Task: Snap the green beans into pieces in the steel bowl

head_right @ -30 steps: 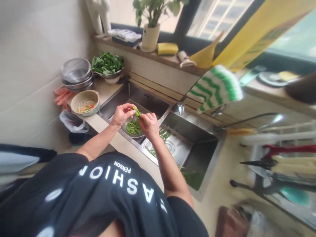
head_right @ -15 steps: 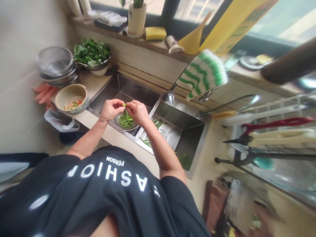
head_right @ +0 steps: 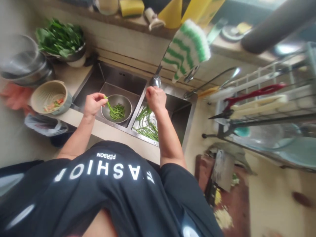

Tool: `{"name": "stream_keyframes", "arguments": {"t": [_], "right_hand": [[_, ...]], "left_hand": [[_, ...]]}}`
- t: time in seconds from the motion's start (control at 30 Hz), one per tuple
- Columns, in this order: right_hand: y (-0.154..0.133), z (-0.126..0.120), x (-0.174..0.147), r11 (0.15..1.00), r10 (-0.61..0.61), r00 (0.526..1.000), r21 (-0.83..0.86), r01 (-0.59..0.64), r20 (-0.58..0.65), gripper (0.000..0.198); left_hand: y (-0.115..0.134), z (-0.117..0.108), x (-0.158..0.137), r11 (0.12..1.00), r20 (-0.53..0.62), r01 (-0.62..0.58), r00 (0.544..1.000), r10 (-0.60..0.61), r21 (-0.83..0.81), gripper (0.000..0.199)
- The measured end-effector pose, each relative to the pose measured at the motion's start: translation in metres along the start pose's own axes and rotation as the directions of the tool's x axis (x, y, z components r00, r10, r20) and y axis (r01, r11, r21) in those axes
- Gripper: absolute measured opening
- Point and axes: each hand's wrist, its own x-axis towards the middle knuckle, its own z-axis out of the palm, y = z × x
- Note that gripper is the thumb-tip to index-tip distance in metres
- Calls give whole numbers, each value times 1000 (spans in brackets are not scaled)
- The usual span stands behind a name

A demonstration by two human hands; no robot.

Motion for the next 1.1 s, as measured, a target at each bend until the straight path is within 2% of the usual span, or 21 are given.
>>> {"name": "stream_keyframes", "arguments": {"t": [0.07, 0.13, 0.2, 0.27, 0.33, 0.4, 0.53, 0.7, 0.8, 0.97, 1.1], "right_hand": [[21, 2, -9, 990, 123, 979, -91, -109, 164, 24], [25, 6, -18, 977, 196, 940, -141, -161, 281, 38], [12, 10, -23, 991, 133, 943, -23, -132, 305, 48], [-16, 13, -25, 969, -36, 964, 245, -31, 262, 39], [-49, 15, -24, 873, -203, 956, 482, 79, 212, 30], [-78, 15, -21, 806, -302, 938, 571, 155, 171, 25], [-106, 15, -16, 782, -371, 914, 586, 213, 162, 23], [-108, 13, -14, 786, -425, 892, 551, 280, 154, 23], [-109, 13, -15, 764, -465, 877, 556, 329, 120, 26], [-111, 20, -18, 759, -430, 902, 554, 342, 33, 26], [-116, 26, -22, 789, -371, 929, 527, 316, -1, 29]], "left_hand": [[-6, 0, 4, 998, -31, 23, 999, -25, -58, 27], [-8, 5, 5, 993, -25, 38, 999, -41, -109, 31], [-6, 12, 3, 987, 10, 58, 998, -58, -148, 35], [-3, 22, 0, 981, 59, 88, 995, -79, -172, 38], [0, 30, -4, 976, 95, 109, 991, -92, -189, 39], [2, 33, -6, 973, 108, 109, 990, -88, -205, 38], [3, 28, -9, 975, 108, 86, 992, -65, -205, 35], [4, 22, -14, 979, 90, 56, 995, -39, -197, 29], [8, 24, -17, 991, 58, 6, 998, 2, -136, 22], [13, 27, -18, 996, -9, -87, 996, 87, 19, 15], [15, 29, -19, 994, -79, -103, 991, 105, 37, 14]]}}
